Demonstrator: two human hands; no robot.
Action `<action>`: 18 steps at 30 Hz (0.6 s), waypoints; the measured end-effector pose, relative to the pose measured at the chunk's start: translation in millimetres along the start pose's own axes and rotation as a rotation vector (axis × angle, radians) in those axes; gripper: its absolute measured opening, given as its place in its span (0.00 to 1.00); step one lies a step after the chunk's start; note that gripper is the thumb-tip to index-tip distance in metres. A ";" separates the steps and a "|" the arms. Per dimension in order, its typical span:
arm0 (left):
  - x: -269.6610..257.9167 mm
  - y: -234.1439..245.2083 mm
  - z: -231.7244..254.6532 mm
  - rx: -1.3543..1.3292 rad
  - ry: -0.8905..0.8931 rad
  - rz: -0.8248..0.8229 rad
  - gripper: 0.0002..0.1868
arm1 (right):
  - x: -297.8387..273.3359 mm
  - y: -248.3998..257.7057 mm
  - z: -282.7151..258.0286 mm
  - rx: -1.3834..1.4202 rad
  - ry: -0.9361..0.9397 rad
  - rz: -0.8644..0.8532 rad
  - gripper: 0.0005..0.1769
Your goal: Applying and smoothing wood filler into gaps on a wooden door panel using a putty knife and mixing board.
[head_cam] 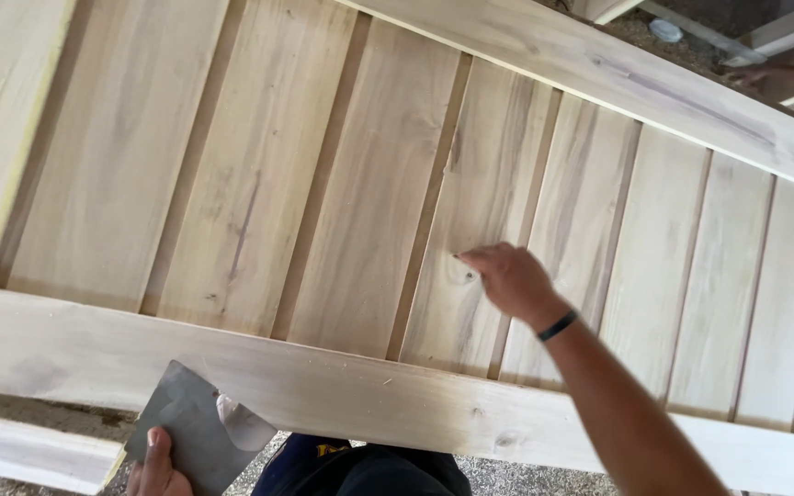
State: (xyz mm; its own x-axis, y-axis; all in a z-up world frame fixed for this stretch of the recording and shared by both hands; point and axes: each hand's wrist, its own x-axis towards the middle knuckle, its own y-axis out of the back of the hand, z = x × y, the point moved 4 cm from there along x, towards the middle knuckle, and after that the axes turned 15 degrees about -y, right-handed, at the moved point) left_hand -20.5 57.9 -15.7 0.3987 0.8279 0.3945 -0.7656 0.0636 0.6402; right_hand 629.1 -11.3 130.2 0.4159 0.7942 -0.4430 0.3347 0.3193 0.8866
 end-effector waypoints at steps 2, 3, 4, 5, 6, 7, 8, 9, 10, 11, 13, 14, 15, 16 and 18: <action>33.2 -2.4 29.1 0.064 0.013 0.056 0.16 | -22.2 -7.9 -10.6 0.062 -0.030 0.146 0.20; 50.2 1.8 43.9 -0.216 0.437 0.089 0.17 | -37.2 -7.6 -23.6 0.000 -0.046 0.226 0.26; 62.4 1.8 64.9 -0.499 0.859 0.120 0.19 | -53.0 -7.1 -36.7 -0.061 -0.061 0.306 0.34; 70.8 5.5 79.9 -0.496 0.861 0.114 0.19 | -60.7 -10.8 -40.2 -0.058 -0.065 0.301 0.34; 92.8 13.2 106.2 -0.129 0.401 -0.083 0.22 | -69.6 -12.9 -44.4 -0.036 -0.046 0.313 0.33; 112.6 7.1 135.8 0.220 -0.079 -0.260 0.27 | -75.4 -11.3 -45.6 -0.022 -0.032 0.338 0.32; 112.1 2.7 137.4 0.212 -0.088 -0.258 0.27 | -76.2 -17.4 -34.0 -0.026 -0.041 0.346 0.32; 110.0 2.1 131.9 0.241 0.066 -0.234 0.20 | -72.2 -26.4 -24.4 0.031 -0.046 0.275 0.29; 107.0 1.3 126.8 0.267 0.221 -0.208 0.13 | -68.0 -35.6 -14.6 0.088 -0.049 0.204 0.26; 114.5 3.9 130.4 0.268 0.211 -0.208 0.13 | -57.7 -24.3 -11.3 0.093 -0.054 0.210 0.26; 131.0 3.6 146.4 0.157 0.018 -0.166 0.19 | -39.7 -3.7 11.7 0.183 -0.312 0.204 0.22; 117.2 -0.6 119.5 0.151 0.007 -0.173 0.19 | -28.6 -7.5 8.7 0.188 -0.325 0.207 0.22; 99.3 -3.6 79.7 -0.146 0.367 -0.032 0.18 | -19.7 -9.5 7.8 0.206 -0.351 0.249 0.23; 77.7 -12.5 43.5 -0.441 0.729 0.107 0.18 | -10.6 -11.6 8.7 0.224 -0.377 0.290 0.24; 66.0 -9.7 6.8 -0.507 0.736 0.046 0.18 | -18.0 -25.6 -19.1 0.229 -0.400 0.250 0.26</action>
State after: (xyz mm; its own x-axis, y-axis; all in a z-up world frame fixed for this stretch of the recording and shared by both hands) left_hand 16.6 108.1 8.6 0.0710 0.9726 -0.2216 -0.9735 0.1160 0.1973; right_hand 596.9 -23.9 117.9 0.7820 0.5582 -0.2771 0.3415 -0.0120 0.9398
